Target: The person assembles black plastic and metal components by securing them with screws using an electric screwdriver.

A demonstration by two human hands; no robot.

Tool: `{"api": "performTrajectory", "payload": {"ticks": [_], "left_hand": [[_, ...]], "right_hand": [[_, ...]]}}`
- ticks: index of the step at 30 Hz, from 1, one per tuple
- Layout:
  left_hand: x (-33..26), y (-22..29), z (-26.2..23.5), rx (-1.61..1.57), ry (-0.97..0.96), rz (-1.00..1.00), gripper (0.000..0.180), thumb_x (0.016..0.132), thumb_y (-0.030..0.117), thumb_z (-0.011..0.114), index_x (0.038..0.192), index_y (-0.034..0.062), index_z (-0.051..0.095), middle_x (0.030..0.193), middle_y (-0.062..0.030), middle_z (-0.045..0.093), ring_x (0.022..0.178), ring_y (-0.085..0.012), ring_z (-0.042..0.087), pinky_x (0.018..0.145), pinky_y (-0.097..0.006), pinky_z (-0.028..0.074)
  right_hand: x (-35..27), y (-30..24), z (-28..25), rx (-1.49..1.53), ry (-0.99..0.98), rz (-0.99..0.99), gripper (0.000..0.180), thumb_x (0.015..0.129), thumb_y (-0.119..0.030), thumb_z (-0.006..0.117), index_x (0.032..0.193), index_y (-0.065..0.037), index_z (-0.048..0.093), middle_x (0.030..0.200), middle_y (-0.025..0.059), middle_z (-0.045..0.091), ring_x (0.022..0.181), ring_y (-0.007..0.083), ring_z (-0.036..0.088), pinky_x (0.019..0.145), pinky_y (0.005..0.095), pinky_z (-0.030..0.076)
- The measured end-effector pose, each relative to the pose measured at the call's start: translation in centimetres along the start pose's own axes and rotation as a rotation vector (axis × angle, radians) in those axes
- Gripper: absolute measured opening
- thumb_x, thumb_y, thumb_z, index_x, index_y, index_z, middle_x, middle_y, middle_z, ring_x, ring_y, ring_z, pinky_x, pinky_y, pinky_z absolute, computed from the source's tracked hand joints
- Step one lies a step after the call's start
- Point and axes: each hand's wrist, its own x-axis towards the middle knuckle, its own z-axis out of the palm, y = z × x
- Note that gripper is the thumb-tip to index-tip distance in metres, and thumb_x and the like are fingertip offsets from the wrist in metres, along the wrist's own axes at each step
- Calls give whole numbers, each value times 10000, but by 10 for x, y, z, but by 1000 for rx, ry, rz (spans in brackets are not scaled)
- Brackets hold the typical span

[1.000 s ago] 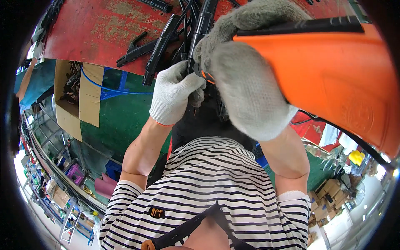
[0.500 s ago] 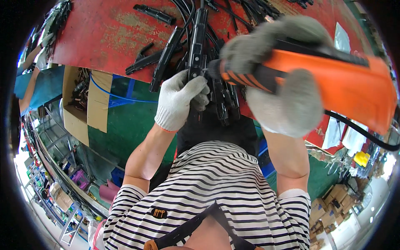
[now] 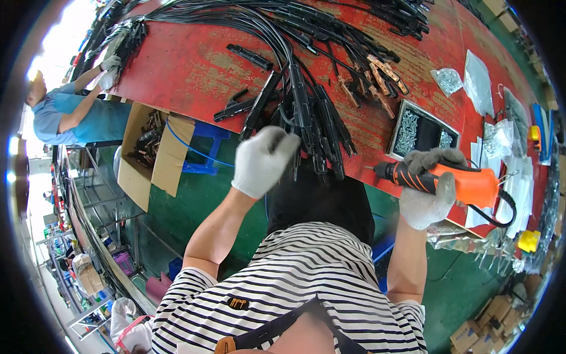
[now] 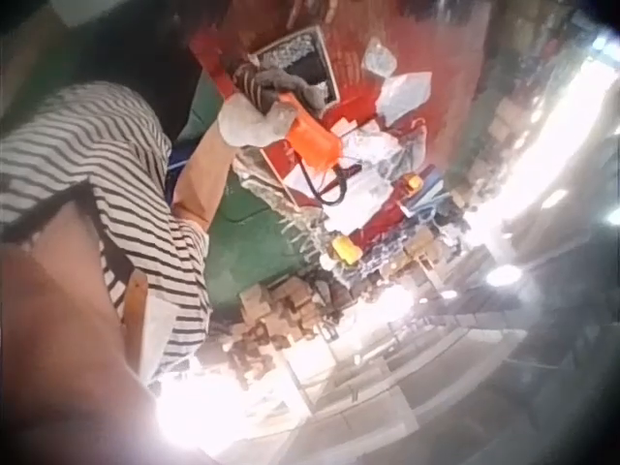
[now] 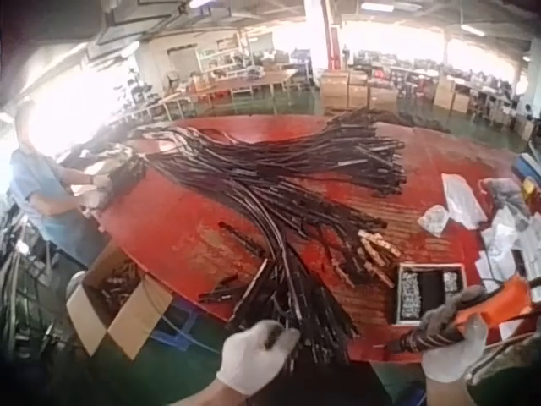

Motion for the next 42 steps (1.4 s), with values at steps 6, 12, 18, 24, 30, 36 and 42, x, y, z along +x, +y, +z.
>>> {"api": "performTrajectory", "payload": {"ticks": [6, 12, 18, 24, 30, 36, 42], "left_hand": [[61, -44, -18, 192, 338, -12, 440, 925, 424, 728, 1157, 49, 734, 1090, -199, 742, 1025, -339, 726, 915, -419, 543], [127, -37, 7, 327, 366, 138, 547, 948, 557, 629, 1192, 79, 733, 1235, -219, 701, 1165, -398, 670, 1013, -473, 516], [206, -67, -8, 287, 369, -406, 710, 904, 645, 623, 1212, 12, 713, 1207, -292, 719, 1144, -436, 698, 990, -497, 540], [250, -81, -17, 405, 102, -457, 786, 843, 682, 658, 1211, -6, 752, 1230, -269, 728, 1171, -395, 707, 979, -469, 554], [256, -112, -30, -416, 83, -396, 402, 854, 332, 758, 1009, -39, 774, 950, -162, 772, 908, -259, 759, 771, -373, 590], [192, -65, -27, -576, 112, 93, 345, 884, 148, 768, 1149, -59, 692, 916, -58, 719, 756, -112, 673, 668, -299, 564], [112, 17, -31, -67, 245, 306, 420, 830, 189, 819, 1164, -4, 652, 925, -48, 718, 838, -110, 669, 777, -297, 555]], "right_hand": [[-23, -17, -37, -6, 129, 12, 402, 919, -341, 700, 1207, -93, 571, 939, 68, 616, 747, 198, 581, 786, 407, 459], [-39, -14, -43, -14, 271, 50, 388, 918, -321, 654, 1204, -72, 572, 934, 72, 616, 734, 195, 577, 777, 402, 472], [-42, -15, -42, -68, 328, 58, 408, 917, -296, 655, 1208, -27, 558, 916, 83, 607, 730, 192, 566, 757, 352, 475], [-37, -3, -62, -95, 362, 121, 400, 910, -303, 716, 1209, -87, 562, 926, 47, 615, 733, 164, 586, 789, 369, 475], [-37, 12, -62, -138, 377, 184, 398, 952, -317, 662, 1256, -94, 535, 918, 36, 608, 705, 153, 591, 776, 383, 493], [-40, 20, -82, 69, 478, 370, 302, 1003, -276, 610, 1239, -97, 551, 888, 29, 602, 710, 151, 573, 753, 372, 487], [-45, 42, -120, 218, 412, 372, 264, 1015, -278, 613, 1227, -128, 571, 861, 19, 603, 702, 147, 561, 724, 370, 479]]}}
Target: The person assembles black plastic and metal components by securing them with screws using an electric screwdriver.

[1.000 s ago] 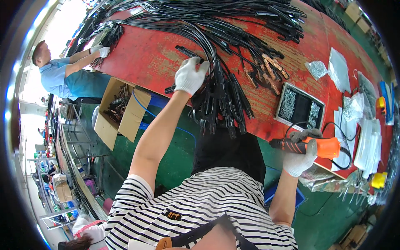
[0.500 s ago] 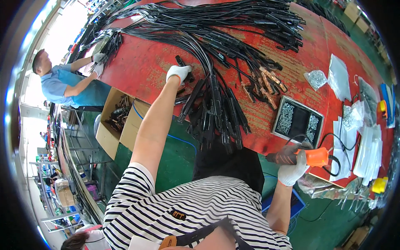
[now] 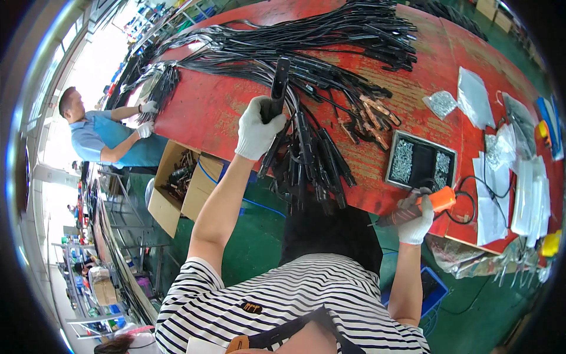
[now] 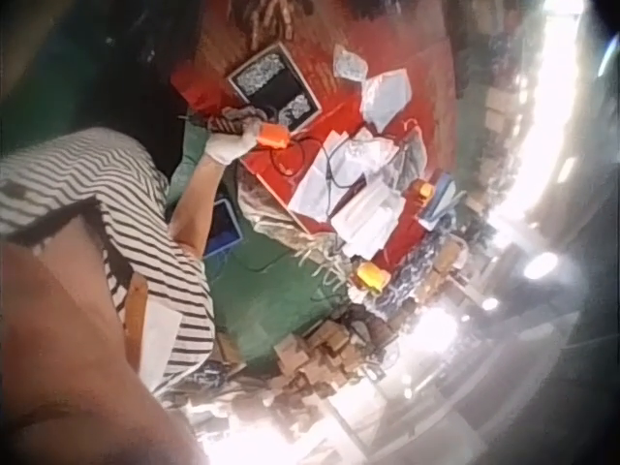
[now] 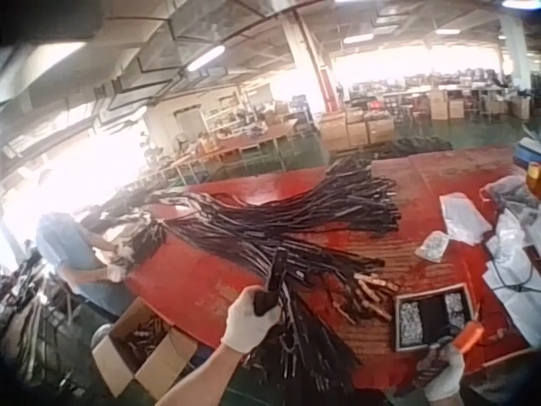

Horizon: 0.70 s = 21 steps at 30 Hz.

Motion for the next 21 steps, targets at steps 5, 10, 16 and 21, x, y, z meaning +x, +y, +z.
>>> {"api": "performTrajectory", "payload": {"ticks": [5, 10, 16, 21], "left_hand": [[-21, 46, 6, -68, -40, 53, 414, 816, 185, 809, 1161, 18, 650, 986, -142, 744, 890, -262, 732, 828, -369, 572], [-24, 62, 20, -970, -465, -222, 332, 930, 121, 583, 1228, -11, 645, 959, -97, 696, 806, -202, 675, 694, -314, 523], [-35, 77, 35, -1508, -879, -376, 573, 945, 316, 434, 1337, -76, 579, 836, -89, 639, 644, -195, 573, 571, -326, 458], [-46, 92, 49, -1479, -870, -437, 619, 925, 333, 442, 1351, -102, 558, 751, -98, 618, 595, -206, 548, 542, -329, 443]], "right_hand": [[7, -2, -7, 53, -90, 26, 291, 981, -275, 632, 1199, -97, 558, 811, 38, 577, 663, 198, 569, 701, 393, 499], [12, -4, -13, 91, -112, 49, 248, 993, -314, 644, 1163, -146, 580, 801, 12, 575, 659, 180, 559, 704, 385, 497], [7, -6, -12, 119, -61, 32, 263, 963, -259, 663, 1150, -102, 569, 805, 34, 582, 645, 176, 577, 677, 394, 532], [6, -8, -12, 102, -78, 12, 291, 945, -252, 683, 1156, -87, 567, 808, 36, 584, 639, 174, 594, 674, 395, 549]]}}
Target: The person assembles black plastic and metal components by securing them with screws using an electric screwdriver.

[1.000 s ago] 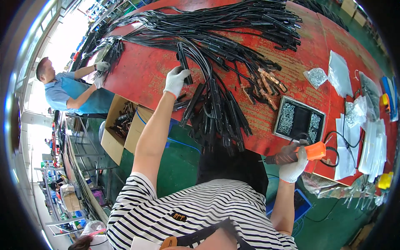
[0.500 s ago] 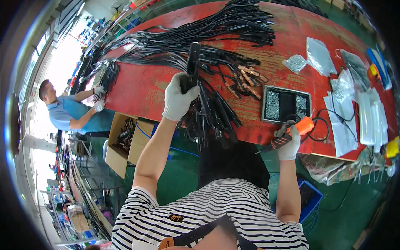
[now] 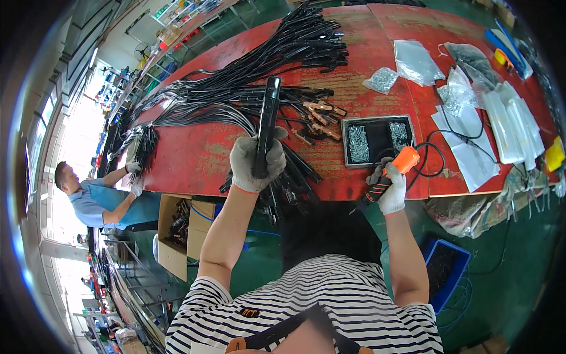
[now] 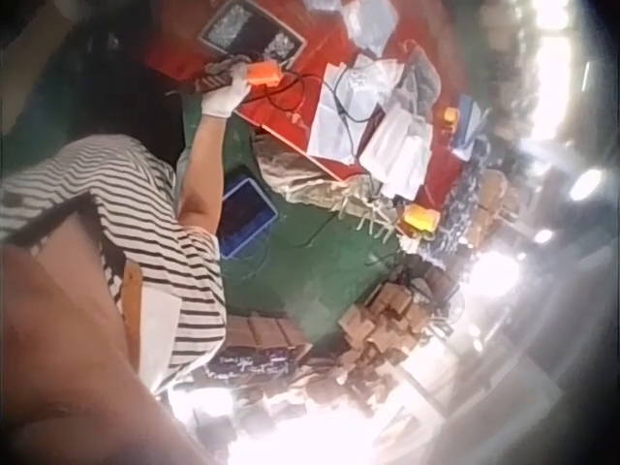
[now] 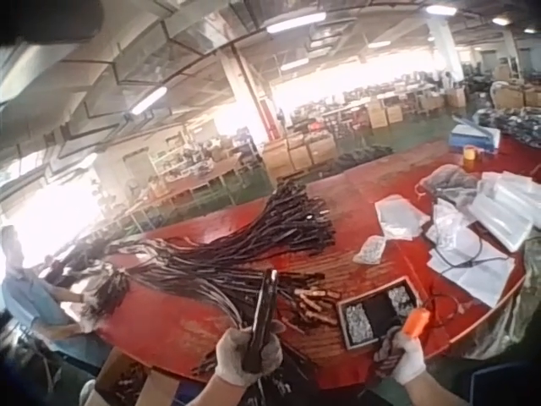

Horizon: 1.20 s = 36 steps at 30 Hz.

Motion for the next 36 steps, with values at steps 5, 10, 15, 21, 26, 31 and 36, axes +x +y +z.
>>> {"api": "performTrajectory", "payload": {"ticks": [5, 10, 15, 21, 26, 31, 36], "left_hand": [[7, -7, 7, 69, 17, -47, 689, 908, 371, 505, 1376, -132, 548, 685, -120, 562, 558, -220, 501, 526, -347, 421], [12, -10, 13, 48, -3, -60, 684, 904, 361, 507, 1379, -129, 551, 679, -134, 571, 541, -226, 502, 514, -351, 422], [18, -14, 7, 8, -113, -57, 640, 931, 351, 458, 1360, -115, 544, 746, -132, 635, 571, -220, 562, 490, -327, 437], [34, -22, 11, 24, -21, -122, 641, 911, 346, 479, 1360, -107, 551, 744, -129, 624, 564, -217, 550, 483, -329, 431], [40, -26, 3, 61, -2, -86, 616, 920, 329, 463, 1355, -96, 559, 737, -115, 620, 570, -206, 542, 495, -326, 428], [46, -28, -1, 69, 0, -127, 595, 931, 316, 455, 1355, -90, 557, 737, -111, 627, 576, -208, 546, 506, -323, 425], [46, -28, -1, 120, 74, -123, 588, 886, 260, 474, 1360, -77, 561, 771, -109, 642, 584, -190, 552, 525, -317, 442]], "right_hand": [[0, -1, 0, 1, 14, 8, 307, 939, -248, 685, 1165, -77, 565, 804, 39, 587, 637, 180, 605, 677, 403, 554], [3, 0, -4, -4, -16, 11, 318, 935, -251, 685, 1172, -74, 566, 807, 48, 590, 638, 190, 614, 682, 415, 555], [4, 2, -5, -3, -17, 25, 327, 930, -253, 689, 1173, -70, 569, 813, 53, 589, 644, 195, 615, 681, 413, 554], [6, -2, -7, -1, 15, 8, 314, 923, -239, 692, 1162, -68, 581, 817, 67, 594, 648, 207, 620, 670, 422, 551], [7, -2, -4, 8, -31, 13, 271, 930, -200, 677, 1151, -67, 590, 829, 77, 622, 658, 217, 634, 675, 427, 559], [4, -4, -3, 31, -19, 36, 267, 926, -200, 676, 1141, -70, 585, 829, 62, 617, 660, 205, 636, 687, 425, 557], [4, -4, 0, 8, -17, 44, 277, 927, -211, 676, 1148, -70, 588, 834, 62, 613, 665, 204, 638, 695, 421, 554]]}}
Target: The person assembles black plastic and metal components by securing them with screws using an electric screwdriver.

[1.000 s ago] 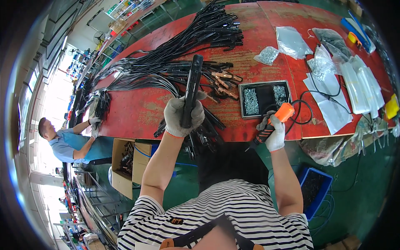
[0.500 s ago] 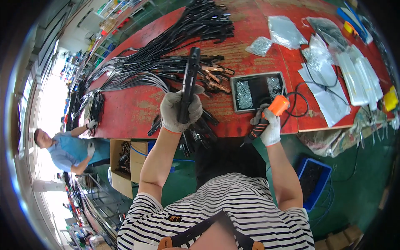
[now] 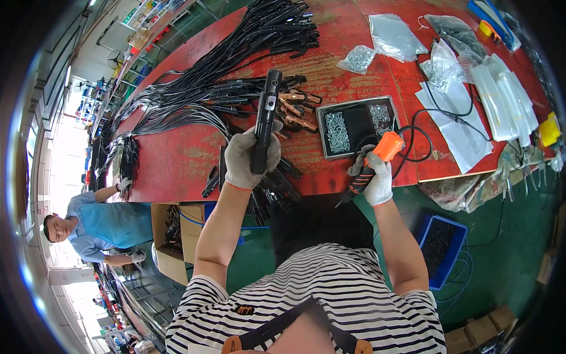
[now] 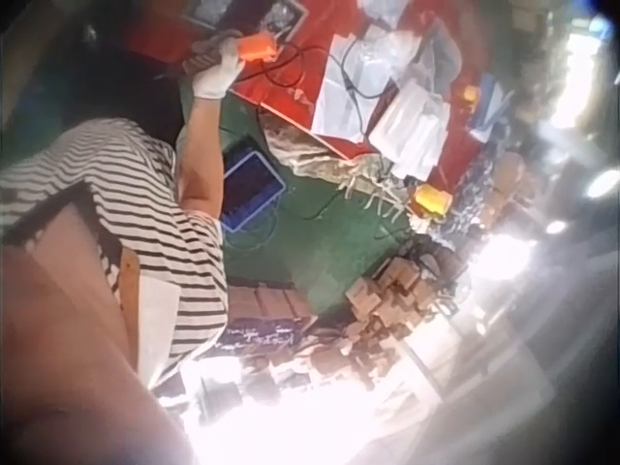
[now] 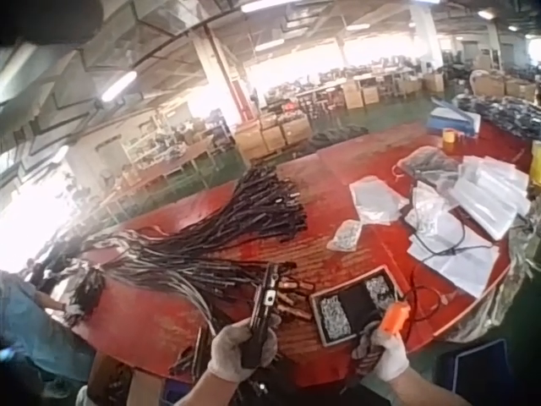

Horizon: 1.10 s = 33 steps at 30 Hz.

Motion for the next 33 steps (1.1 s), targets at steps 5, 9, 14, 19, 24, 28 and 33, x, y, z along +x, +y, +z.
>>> {"api": "performTrajectory", "payload": {"ticks": [5, 9, 14, 19, 24, 28, 33], "left_hand": [[2, -2, 8, 238, 90, 48, 551, 862, 212, 538, 1334, -67, 587, 849, -85, 653, 645, -154, 576, 567, -284, 470], [4, -4, 7, 262, 59, 62, 539, 840, 215, 596, 1301, -65, 598, 864, -73, 651, 674, -138, 583, 591, -272, 482], [9, -6, 7, 312, 81, 76, 530, 824, 240, 632, 1264, -54, 606, 859, -71, 647, 671, -130, 580, 593, -270, 485], [15, -7, 9, 279, 51, 48, 520, 853, 243, 596, 1281, -51, 600, 850, -70, 643, 660, -133, 577, 577, -271, 475], [33, -23, 7, 234, -41, 13, 596, 946, 363, 635, 1357, -62, 559, 770, -52, 578, 591, -148, 531, 490, -280, 416], [17, -22, 6, 21, 87, -9, 624, 933, 315, 641, 1429, -39, 511, 719, 4, 472, 597, -113, 475, 482, -264, 375], [32, -29, -15, 102, 48, -68, 587, 961, 297, 607, 1438, -36, 536, 724, -3, 463, 597, -113, 434, 519, -266, 338]], "right_hand": [[-1, -1, 2, -3, 5, -12, 287, 933, -215, 670, 1167, -65, 595, 844, 70, 615, 671, 207, 638, 698, 421, 556], [1, 0, 1, -44, 2, -8, 301, 935, -276, 681, 1150, -85, 594, 837, 40, 610, 677, 197, 622, 709, 404, 544], [4, 2, -2, 1, -33, -8, 301, 934, -224, 670, 1174, -60, 593, 844, 73, 616, 686, 208, 638, 699, 422, 564], [4, 0, 2, -22, -26, -12, 314, 930, -237, 681, 1171, -54, 597, 827, 77, 619, 685, 208, 640, 691, 414, 568], [-4, -13, -2, -194, 42, -89, 356, 907, -274, 721, 1146, -30, 618, 820, 57, 642, 678, 200, 673, 647, 367, 587], [2, -4, -3, -72, 7, -1, 272, 921, -226, 733, 1104, -39, 657, 808, 78, 680, 665, 212, 689, 610, 366, 549], [-1, -5, -5, -42, 17, -68, 225, 929, -212, 727, 1025, -30, 637, 748, 85, 655, 585, 208, 669, 583, 355, 571]]}}
